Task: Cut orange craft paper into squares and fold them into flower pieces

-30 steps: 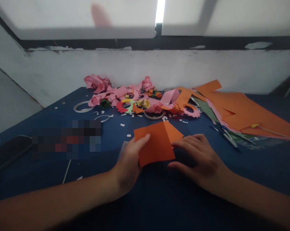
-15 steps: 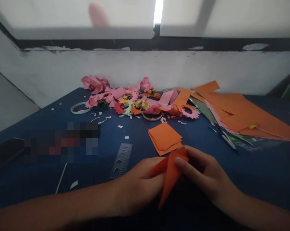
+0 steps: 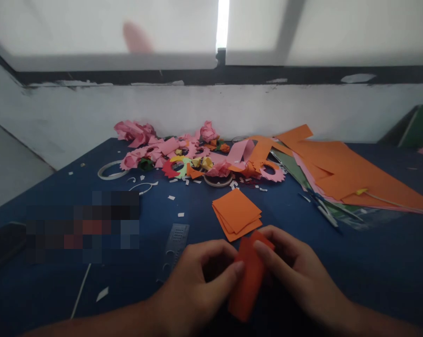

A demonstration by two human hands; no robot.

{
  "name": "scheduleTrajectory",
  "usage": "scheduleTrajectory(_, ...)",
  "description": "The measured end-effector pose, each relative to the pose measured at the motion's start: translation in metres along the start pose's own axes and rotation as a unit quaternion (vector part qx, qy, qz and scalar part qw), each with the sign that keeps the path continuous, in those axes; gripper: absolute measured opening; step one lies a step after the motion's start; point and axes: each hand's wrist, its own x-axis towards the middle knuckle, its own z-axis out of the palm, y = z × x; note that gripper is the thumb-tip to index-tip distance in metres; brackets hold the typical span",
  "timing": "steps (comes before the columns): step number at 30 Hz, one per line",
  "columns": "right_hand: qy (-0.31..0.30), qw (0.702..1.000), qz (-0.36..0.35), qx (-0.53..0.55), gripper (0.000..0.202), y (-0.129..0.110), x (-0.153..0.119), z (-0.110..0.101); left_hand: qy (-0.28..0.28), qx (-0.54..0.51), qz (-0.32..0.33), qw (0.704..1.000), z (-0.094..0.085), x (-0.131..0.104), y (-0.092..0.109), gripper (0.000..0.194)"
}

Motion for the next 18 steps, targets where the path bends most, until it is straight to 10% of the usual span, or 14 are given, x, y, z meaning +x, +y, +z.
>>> scheduleTrajectory(18, -0.075, 0.996, 0.043, -0.003, 0.038, 0.0063, -0.0078, 0.0013, 0.001, 0.005, -0.021, 1.000, -0.0006, -0.0011, -0.0047, 0.033)
